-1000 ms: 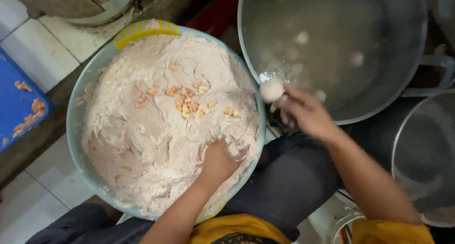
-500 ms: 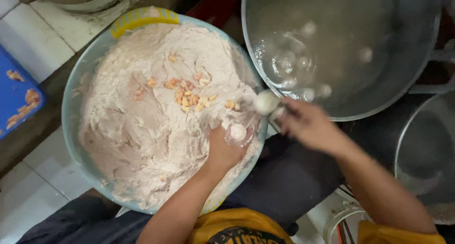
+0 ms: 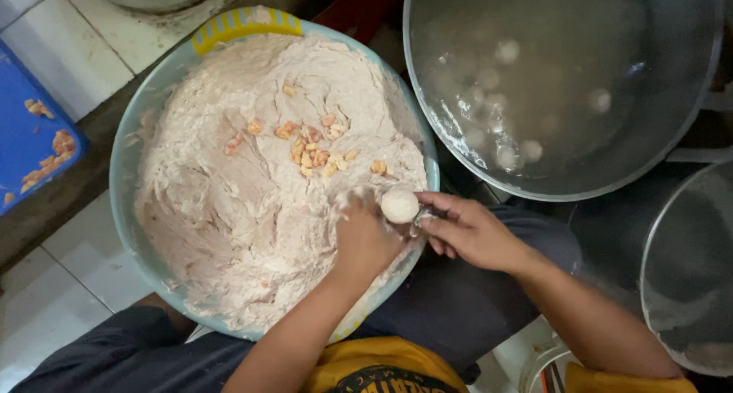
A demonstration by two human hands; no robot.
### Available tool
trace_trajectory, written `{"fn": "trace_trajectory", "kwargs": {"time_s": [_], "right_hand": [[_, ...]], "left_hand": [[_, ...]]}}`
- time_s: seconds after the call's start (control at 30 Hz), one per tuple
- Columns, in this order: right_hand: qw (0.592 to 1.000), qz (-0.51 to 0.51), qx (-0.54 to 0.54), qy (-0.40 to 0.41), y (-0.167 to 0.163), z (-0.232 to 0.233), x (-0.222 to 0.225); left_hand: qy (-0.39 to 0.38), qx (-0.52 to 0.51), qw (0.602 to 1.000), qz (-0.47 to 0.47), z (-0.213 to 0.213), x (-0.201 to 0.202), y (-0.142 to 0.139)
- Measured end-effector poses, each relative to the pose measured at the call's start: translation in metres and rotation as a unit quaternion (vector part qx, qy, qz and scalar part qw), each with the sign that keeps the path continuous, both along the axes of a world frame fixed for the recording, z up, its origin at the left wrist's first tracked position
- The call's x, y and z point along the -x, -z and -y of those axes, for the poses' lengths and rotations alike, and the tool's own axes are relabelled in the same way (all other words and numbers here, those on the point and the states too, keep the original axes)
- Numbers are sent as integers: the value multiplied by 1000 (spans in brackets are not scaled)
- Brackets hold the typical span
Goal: The person scoops dough from a large bowl using a spoon, forms small balls, and drops them into a pot of boiling water. The process is repeated continuously throughout the clip.
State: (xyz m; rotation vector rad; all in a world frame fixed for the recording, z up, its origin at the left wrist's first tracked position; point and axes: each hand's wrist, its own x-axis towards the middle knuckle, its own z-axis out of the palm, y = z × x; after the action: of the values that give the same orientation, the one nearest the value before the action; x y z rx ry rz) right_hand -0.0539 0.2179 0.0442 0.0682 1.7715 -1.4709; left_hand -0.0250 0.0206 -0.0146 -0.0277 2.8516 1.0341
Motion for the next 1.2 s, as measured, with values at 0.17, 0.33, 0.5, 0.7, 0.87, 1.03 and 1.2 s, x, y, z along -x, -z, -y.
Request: {"fn": "trace_trajectory", "kwargs": {"time_s": [0.17, 0.33, 0.5, 0.7, 0.87, 1.03, 1.2], "right_hand": [[995, -51, -9, 80, -3, -23, 48], [959, -167, -153, 170, 10, -36, 108], [818, -440, -367, 41, 6, -47, 123], [930, -280, -181, 151, -8, -42, 70], [980, -123, -153, 31, -13, -22, 0], [976, -164, -143, -3, -27, -2, -26], [966, -172, -187, 44, -38, 2, -19]], "left_hand": [[63, -108, 992, -14, 15, -21, 16], [104, -113, 988, 14, 21, -22, 30], [12, -59, 998, 35, 5, -45, 21], [26, -173, 981, -79, 12, -32, 16], [-42, -276, 960, 36, 7, -19, -4], [-15, -333, 942, -29, 4, -17, -14], [-60, -392, 914, 88, 6, -15, -3]]}}
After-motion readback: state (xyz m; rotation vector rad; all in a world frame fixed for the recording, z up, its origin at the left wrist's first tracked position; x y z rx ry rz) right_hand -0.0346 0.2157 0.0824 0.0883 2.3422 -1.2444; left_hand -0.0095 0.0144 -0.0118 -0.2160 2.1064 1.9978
